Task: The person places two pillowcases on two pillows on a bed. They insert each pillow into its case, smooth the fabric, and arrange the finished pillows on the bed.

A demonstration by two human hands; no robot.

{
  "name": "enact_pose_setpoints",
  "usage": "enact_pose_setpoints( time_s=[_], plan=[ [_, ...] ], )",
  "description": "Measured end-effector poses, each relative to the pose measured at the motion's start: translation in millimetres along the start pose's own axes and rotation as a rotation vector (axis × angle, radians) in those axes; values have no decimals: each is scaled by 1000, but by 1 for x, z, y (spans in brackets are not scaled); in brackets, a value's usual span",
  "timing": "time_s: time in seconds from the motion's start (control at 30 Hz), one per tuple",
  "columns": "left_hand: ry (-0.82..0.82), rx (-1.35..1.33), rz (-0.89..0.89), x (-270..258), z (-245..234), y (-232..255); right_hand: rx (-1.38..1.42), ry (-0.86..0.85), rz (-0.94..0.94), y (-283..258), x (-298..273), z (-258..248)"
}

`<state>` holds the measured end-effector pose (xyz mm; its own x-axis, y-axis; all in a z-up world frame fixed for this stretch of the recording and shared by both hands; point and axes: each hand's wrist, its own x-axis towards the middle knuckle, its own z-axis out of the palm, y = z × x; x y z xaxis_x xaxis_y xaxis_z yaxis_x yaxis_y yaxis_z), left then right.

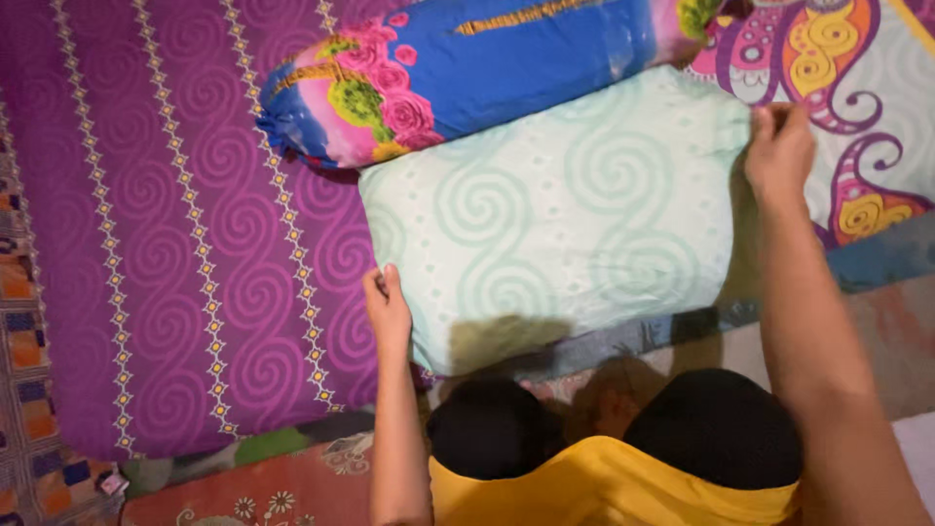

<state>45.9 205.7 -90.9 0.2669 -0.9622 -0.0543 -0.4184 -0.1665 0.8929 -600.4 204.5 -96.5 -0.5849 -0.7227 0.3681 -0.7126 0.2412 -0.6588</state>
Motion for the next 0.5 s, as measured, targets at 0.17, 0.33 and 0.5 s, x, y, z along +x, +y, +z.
enact_pose_setpoints(
  time_s=[0.17, 0.33, 0.5],
  plan=[
    [-91, 13, -194, -37, -16, -64, 165, -459, 322, 41, -63, -29],
    [-164, -196, -204, -54, -19, -94, -143, -207, 43, 59, -70, -55],
    [-68, -68, -45, -62, -31, -77, -260, -120, -87, 73, -85, -40]
  ],
)
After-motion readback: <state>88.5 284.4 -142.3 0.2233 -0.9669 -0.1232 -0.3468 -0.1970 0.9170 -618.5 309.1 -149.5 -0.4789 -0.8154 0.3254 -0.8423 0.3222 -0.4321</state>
